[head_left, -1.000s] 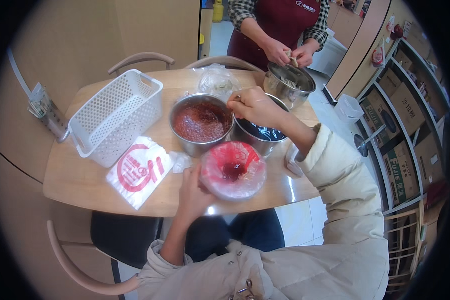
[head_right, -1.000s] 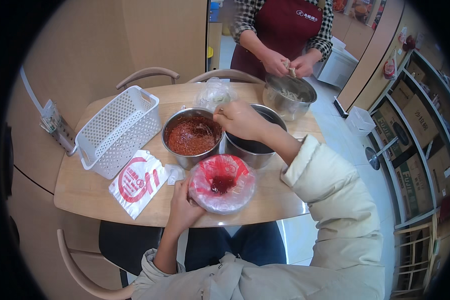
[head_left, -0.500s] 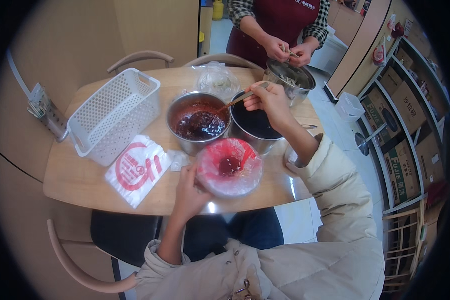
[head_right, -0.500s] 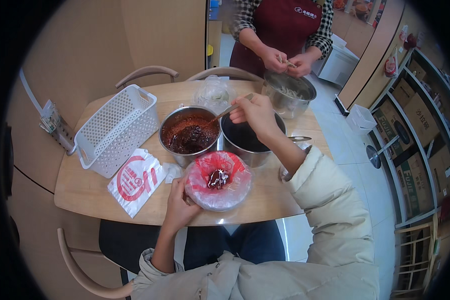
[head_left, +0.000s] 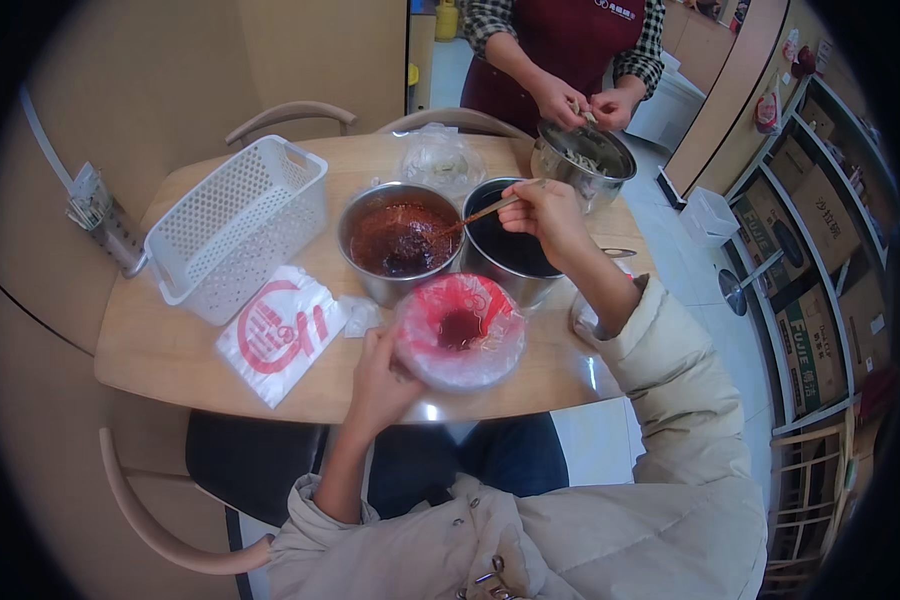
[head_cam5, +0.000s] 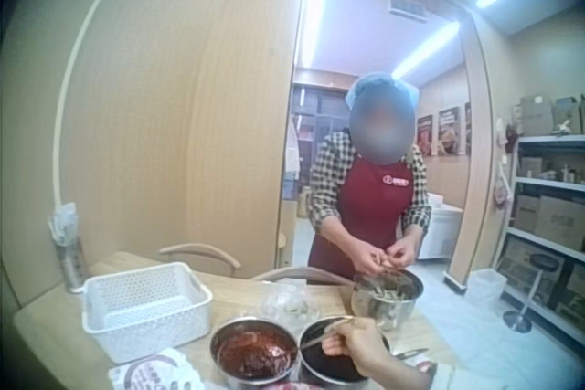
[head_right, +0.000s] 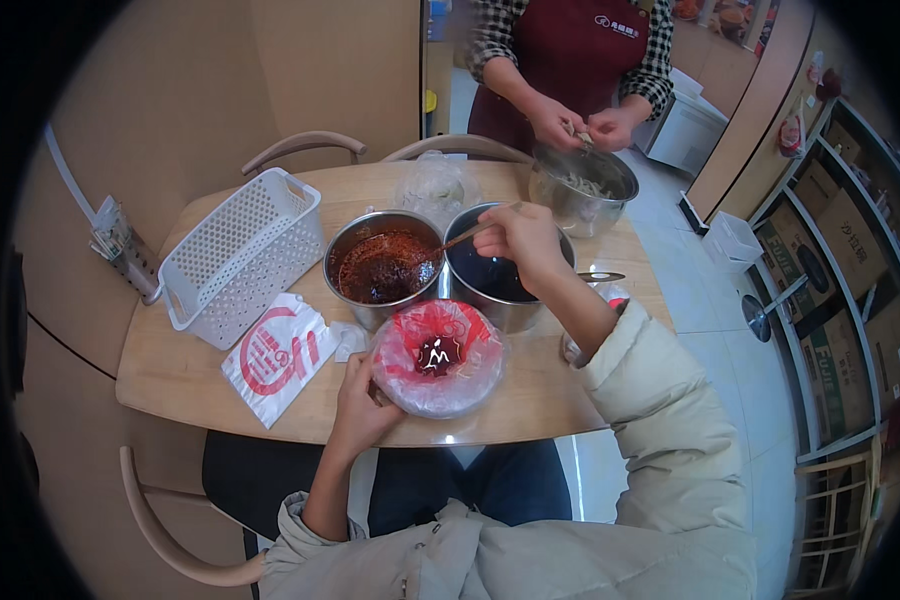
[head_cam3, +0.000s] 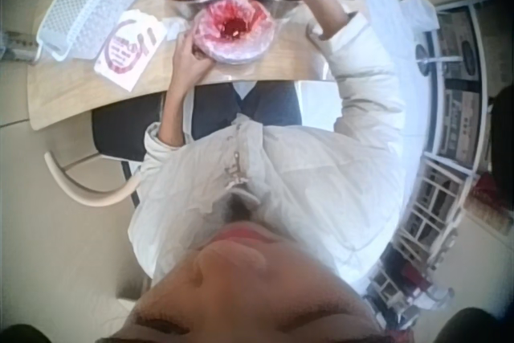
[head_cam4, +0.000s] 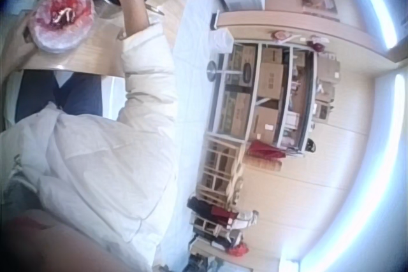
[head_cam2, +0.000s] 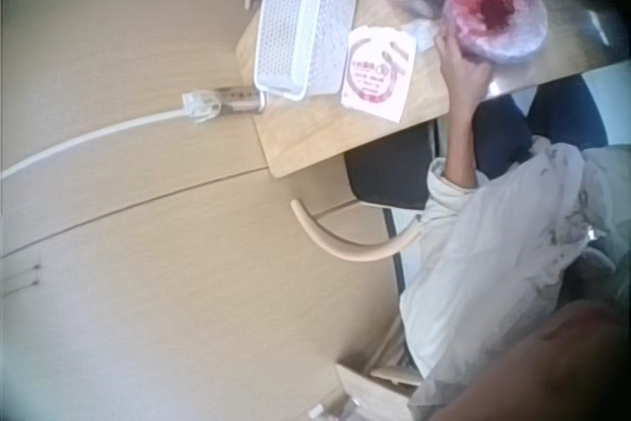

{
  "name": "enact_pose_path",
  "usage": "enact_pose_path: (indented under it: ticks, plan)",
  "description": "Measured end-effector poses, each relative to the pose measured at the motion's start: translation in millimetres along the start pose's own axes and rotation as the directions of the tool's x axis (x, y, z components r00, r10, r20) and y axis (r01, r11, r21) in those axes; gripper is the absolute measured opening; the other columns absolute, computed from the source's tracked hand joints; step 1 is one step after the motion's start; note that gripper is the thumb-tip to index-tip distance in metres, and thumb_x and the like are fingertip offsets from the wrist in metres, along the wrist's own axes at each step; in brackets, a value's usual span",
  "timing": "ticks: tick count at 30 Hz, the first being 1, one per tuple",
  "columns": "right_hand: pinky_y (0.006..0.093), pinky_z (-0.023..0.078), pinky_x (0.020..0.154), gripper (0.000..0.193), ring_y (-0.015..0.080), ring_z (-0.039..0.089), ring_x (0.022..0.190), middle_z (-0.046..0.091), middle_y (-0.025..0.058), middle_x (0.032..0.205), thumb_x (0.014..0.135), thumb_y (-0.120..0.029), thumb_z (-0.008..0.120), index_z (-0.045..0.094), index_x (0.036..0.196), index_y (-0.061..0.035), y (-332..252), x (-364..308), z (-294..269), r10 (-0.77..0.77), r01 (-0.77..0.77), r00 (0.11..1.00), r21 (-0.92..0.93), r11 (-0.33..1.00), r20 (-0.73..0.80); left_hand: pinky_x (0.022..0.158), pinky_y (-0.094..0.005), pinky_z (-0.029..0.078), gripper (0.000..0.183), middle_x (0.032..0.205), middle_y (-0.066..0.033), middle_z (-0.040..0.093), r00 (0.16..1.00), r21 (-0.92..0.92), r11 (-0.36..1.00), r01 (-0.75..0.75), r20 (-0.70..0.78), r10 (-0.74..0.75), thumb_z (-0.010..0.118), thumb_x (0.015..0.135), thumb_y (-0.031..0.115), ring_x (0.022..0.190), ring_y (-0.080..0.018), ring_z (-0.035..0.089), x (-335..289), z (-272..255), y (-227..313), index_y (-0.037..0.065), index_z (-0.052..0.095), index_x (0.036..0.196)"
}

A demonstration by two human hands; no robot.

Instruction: The person scoops red sauce from a metal pot into a small plastic bag using a spoon, then ties the bag closed. The process is repeated multiple times with new bags. Another person in an apron works at the same table in the background.

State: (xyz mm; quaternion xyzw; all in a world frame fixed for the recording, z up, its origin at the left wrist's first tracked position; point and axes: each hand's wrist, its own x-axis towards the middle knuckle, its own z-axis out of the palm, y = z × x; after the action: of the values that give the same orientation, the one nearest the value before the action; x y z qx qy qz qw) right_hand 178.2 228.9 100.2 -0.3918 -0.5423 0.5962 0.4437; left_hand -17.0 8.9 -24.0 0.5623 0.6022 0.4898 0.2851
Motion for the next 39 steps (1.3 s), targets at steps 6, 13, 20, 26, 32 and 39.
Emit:
enact_pose_path:
  ticks: [6, 13, 20, 26, 32, 39]
  plan:
    - [0.0260, 0.057, 0.066, 0.022, 0.0149, 0.067, 0.069, 0.069, 0.0115, 0.082, 0.098, -0.014, 0.050, 0.064, 0.100, 0.0024, -21.2, -39.5, -23.0, -0.012, 0.010, 0.999, 0.049, 0.999, 0.036, 0.074, -0.0283, 0.051, 0.080, 0.114, -0.0099, 0.050, 1.000, -0.054, 0.998, -0.024, 0.014, 0.025, 0.084, 0.066, 0.015, 0.097, -0.0202, 0.057, -1.2, -4.3, -0.4, 0.007, 0.051, 0.138]
    - [0.0298, 0.055, 0.058, 0.018, 0.0249, 0.067, 0.068, 0.068, 0.0173, 0.084, 0.082, 0.004, 0.066, 0.063, 0.100, 0.0061, -4.3, -155.4, -42.8, -0.640, 0.922, 0.317, -0.385, 0.035, 0.700, 0.066, -0.0204, 0.048, 0.091, 0.124, -0.0036, 0.048, 0.989, -0.326, 0.944, 0.057, 0.149, -0.008, 0.091, 0.059, 0.016, 0.099, -0.0108, 0.052, 1.4, -14.4, -4.6, 0.003, 0.048, 0.139]
    - [0.0285, 0.055, 0.063, 0.011, 0.0253, 0.068, 0.071, 0.068, 0.0182, 0.084, 0.086, 0.001, 0.064, 0.065, 0.096, 0.0049, 8.9, -160.5, -53.5, -0.708, 0.870, 0.446, -0.449, 0.202, 0.547, 0.062, -0.0214, 0.048, 0.046, 0.093, -0.0041, 0.063, 0.967, -0.528, 0.816, 0.235, 0.043, -0.250, 0.064, 0.093, 0.017, 0.078, -0.0094, 0.061, 2.0, -16.5, 5.8, 0.000, 0.047, 0.133]
    - [0.0264, 0.055, 0.066, 0.023, 0.0167, 0.067, 0.068, 0.069, 0.0127, 0.080, 0.100, -0.015, 0.050, 0.063, 0.100, 0.0029, 8.7, -137.7, -50.0, -0.126, 0.119, 0.978, -0.052, 0.992, -0.166, 0.056, -0.0197, 0.045, 0.022, 0.084, -0.0004, 0.063, 0.914, -0.510, 0.784, 0.354, 0.010, -0.406, 0.060, 0.095, 0.013, 0.068, -0.0058, 0.059, 13.3, -14.1, 6.6, 0.001, 0.059, 0.114]
    - [0.0247, 0.055, 0.062, 0.020, 0.0135, 0.066, 0.065, 0.069, 0.0104, 0.079, 0.098, -0.015, 0.057, 0.065, 0.103, 0.0023, 8.1, -106.8, -21.1, -0.314, 0.320, 0.927, -0.003, 0.947, -0.204, 0.056, -0.0182, 0.043, 0.010, 0.082, 0.0016, 0.063, 0.929, -0.529, 0.789, 0.313, -0.002, -0.370, 0.061, 0.095, 0.014, 0.065, -0.0040, 0.057, 19.7, -14.8, 3.3, 0.005, 0.064, 0.100]
    - [0.0332, 0.054, 0.064, 0.017, 0.0306, 0.067, 0.071, 0.067, 0.0164, 0.086, 0.083, -0.004, 0.071, 0.069, 0.100, -0.0008, 30.9, -71.7, 63.1, -0.706, 0.819, 0.523, -0.511, 0.261, 0.478, 0.056, -0.0167, 0.041, 0.013, 0.085, 0.0029, 0.065, 0.900, -0.635, 0.694, 0.340, 0.006, -0.435, 0.063, 0.095, 0.018, 0.068, -0.0020, 0.055, 26.6, -8.1, 8.8, 0.006, 0.066, 0.100]
